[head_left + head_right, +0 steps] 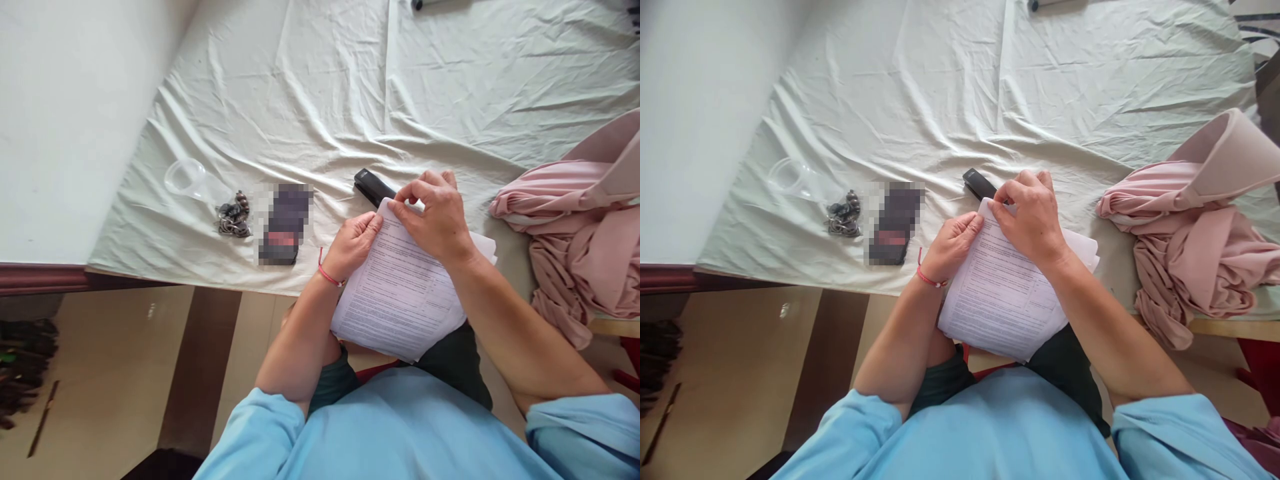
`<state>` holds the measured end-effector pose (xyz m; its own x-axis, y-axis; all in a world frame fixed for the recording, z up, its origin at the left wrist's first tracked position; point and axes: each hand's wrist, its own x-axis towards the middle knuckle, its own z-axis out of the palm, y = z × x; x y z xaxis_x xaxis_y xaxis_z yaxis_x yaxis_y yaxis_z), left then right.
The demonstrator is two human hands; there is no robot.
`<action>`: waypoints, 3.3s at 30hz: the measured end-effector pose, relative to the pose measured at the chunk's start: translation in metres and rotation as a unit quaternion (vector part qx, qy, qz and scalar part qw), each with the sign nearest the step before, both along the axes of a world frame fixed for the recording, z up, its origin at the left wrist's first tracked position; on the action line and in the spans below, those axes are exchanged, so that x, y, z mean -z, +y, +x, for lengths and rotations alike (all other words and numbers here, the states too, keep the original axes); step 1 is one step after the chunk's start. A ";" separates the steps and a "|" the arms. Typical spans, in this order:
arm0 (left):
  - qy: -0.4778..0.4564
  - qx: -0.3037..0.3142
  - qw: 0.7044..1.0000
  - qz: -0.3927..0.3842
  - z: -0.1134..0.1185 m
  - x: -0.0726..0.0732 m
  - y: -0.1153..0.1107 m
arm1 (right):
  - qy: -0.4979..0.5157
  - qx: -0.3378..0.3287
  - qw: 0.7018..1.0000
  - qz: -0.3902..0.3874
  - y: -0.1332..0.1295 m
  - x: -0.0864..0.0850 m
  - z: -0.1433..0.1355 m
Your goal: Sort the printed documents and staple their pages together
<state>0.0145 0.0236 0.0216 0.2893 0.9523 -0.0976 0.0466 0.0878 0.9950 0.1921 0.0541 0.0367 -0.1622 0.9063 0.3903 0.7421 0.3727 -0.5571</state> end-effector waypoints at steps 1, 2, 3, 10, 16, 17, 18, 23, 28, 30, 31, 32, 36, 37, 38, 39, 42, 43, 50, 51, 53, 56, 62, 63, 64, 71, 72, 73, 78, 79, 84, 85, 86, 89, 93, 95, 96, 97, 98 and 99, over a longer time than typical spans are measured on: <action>0.000 0.000 1.000 -0.001 0.000 0.000 0.000 | -0.003 0.003 1.000 -0.002 0.000 0.000 0.000; 0.000 0.000 1.000 -0.003 0.000 0.000 0.000 | -0.006 0.007 1.000 -0.005 0.000 0.000 0.000; 0.001 0.001 1.000 -0.004 0.000 0.000 0.000 | -0.008 0.010 1.000 -0.006 0.000 -0.001 0.000; 0.007 -0.003 1.000 0.010 0.000 0.001 0.000 | -0.004 -0.009 1.000 0.006 -0.002 -0.007 -0.001; 0.012 -0.009 1.000 0.010 0.000 0.003 0.001 | -0.014 -0.030 0.999 0.025 -0.008 -0.008 0.001; 0.013 -0.010 1.000 0.011 0.000 0.003 0.001 | -0.017 -0.034 0.999 0.028 -0.008 -0.007 0.001; 0.014 -0.011 1.000 0.012 0.000 0.004 0.001 | -0.018 -0.037 0.999 0.030 -0.009 -0.007 0.002; 0.003 -0.007 1.000 0.006 0.000 0.004 0.000 | -0.018 -0.042 0.999 0.023 -0.005 -0.004 0.006; 0.005 -0.004 1.000 0.004 -0.001 0.005 0.001 | -0.019 -0.064 0.998 0.010 -0.002 -0.008 0.008; 0.002 -0.005 1.000 0.001 -0.001 0.005 0.001 | -0.022 -0.076 0.997 0.012 -0.002 -0.009 0.009; 0.000 -0.006 1.000 -0.002 -0.001 0.005 0.001 | -0.023 -0.082 0.996 0.014 -0.002 -0.009 0.009; -0.002 -0.006 1.000 -0.004 -0.001 0.005 0.001 | -0.024 -0.089 0.996 0.016 -0.002 -0.008 0.009; -0.002 0.004 1.000 -0.003 0.000 0.003 0.001 | -0.022 -0.114 0.993 0.030 -0.003 -0.004 0.014; 0.000 0.007 1.000 -0.002 0.000 0.002 0.001 | -0.020 -0.118 0.992 0.033 -0.002 -0.002 0.016; 0.001 0.010 1.000 -0.002 0.000 0.002 0.001 | -0.018 -0.122 0.992 0.037 -0.002 -0.001 0.018; 0.001 0.011 1.000 -0.003 0.000 0.001 0.000 | -0.015 -0.126 0.991 0.039 -0.001 -0.001 0.020; -0.006 0.008 1.000 -0.016 -0.001 0.000 0.000 | -0.002 -0.134 0.990 0.043 0.001 0.001 0.026; -0.009 0.005 1.000 -0.020 0.000 0.000 -0.001 | 0.004 -0.136 0.990 0.043 0.002 0.002 0.026; -0.066 -0.016 0.995 -0.075 0.001 0.001 -0.001 | 0.035 -0.159 0.985 0.052 0.003 0.007 0.024; -0.074 -0.016 0.993 -0.088 0.001 0.001 0.000 | 0.038 -0.165 0.984 0.052 0.003 0.008 0.024; -0.090 -0.013 0.990 -0.110 0.000 0.001 0.000 | 0.044 -0.171 0.983 0.053 0.002 0.010 0.024; -0.110 -0.005 0.983 -0.147 0.000 -0.001 0.000 | 0.058 -0.168 0.983 0.052 0.001 0.015 0.024; -0.131 0.010 0.964 -0.233 -0.001 -0.012 -0.001 | 0.092 -0.193 0.976 0.032 0.000 0.020 0.026; -0.131 0.011 0.962 -0.241 -0.001 -0.013 -0.001 | 0.097 -0.199 0.975 0.028 0.000 0.020 0.026; -0.129 0.012 0.960 -0.249 -0.001 -0.015 -0.001 | 0.102 -0.204 0.973 0.023 -0.001 0.020 0.026; -0.100 0.027 0.953 -0.285 -0.003 -0.020 0.003 | 0.120 -0.236 0.964 -0.010 -0.002 0.020 0.028; -0.096 0.031 0.954 -0.283 -0.004 -0.020 0.003 | 0.121 -0.238 0.964 -0.011 -0.002 0.020 0.028; -0.091 0.037 0.955 -0.281 -0.005 -0.020 0.003 | 0.123 -0.239 0.963 -0.012 -0.002 0.020 0.028; -0.077 0.084 0.948 -0.296 -0.011 -0.020 0.004 | 0.131 -0.242 0.961 -0.025 -0.003 0.017 0.028; -0.078 0.086 0.947 -0.299 -0.011 -0.020 0.004 | 0.132 -0.245 0.960 -0.029 -0.004 0.015 0.028; -0.077 0.080 0.955 -0.275 -0.009 -0.014 0.005 | 0.128 -0.248 0.959 -0.043 -0.005 0.009 0.032; -0.076 0.072 0.961 -0.255 -0.008 -0.012 0.005 | 0.119 -0.248 0.960 -0.048 -0.005 0.008 0.032; -0.076 0.059 0.969 -0.229 -0.006 -0.010 0.005 | 0.106 -0.247 0.962 -0.056 -0.005 0.006 0.033; -0.065 0.021 0.989 -0.135 -0.002 -0.007 0.005 | 0.056 -0.237 0.967 -0.071 -0.005 0.000 0.032; -0.016 0.002 1.000 -0.025 0.001 -0.007 0.005 | 0.019 -0.186 0.982 -0.024 -0.004 -0.007 0.027; -0.008 -0.008 1.000 0.003 0.001 -0.008 0.004 | 0.006 -0.158 0.987 0.003 -0.004 -0.010 0.024; -0.007 -0.013 1.000 0.008 0.002 -0.008 0.004 | -0.001 -0.147 0.989 0.011 -0.004 -0.010 0.022; -0.007 -0.017 1.000 0.011 0.002 -0.008 0.004 | -0.007 -0.140 0.990 0.017 -0.004 -0.011 0.021; -0.008 -0.021 1.000 0.011 0.003 -0.008 0.003 | -0.012 -0.135 0.991 0.021 -0.004 -0.011 0.020; -0.009 -0.024 1.000 0.010 0.003 -0.007 0.003 | -0.017 -0.132 0.991 0.025 -0.004 -0.011 0.018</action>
<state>0.0177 0.0266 0.0289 0.2448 0.9668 -0.0728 0.0248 0.0688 0.9973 0.2106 0.0501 0.0479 -0.4052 0.8100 0.4238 0.6321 0.5832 -0.5102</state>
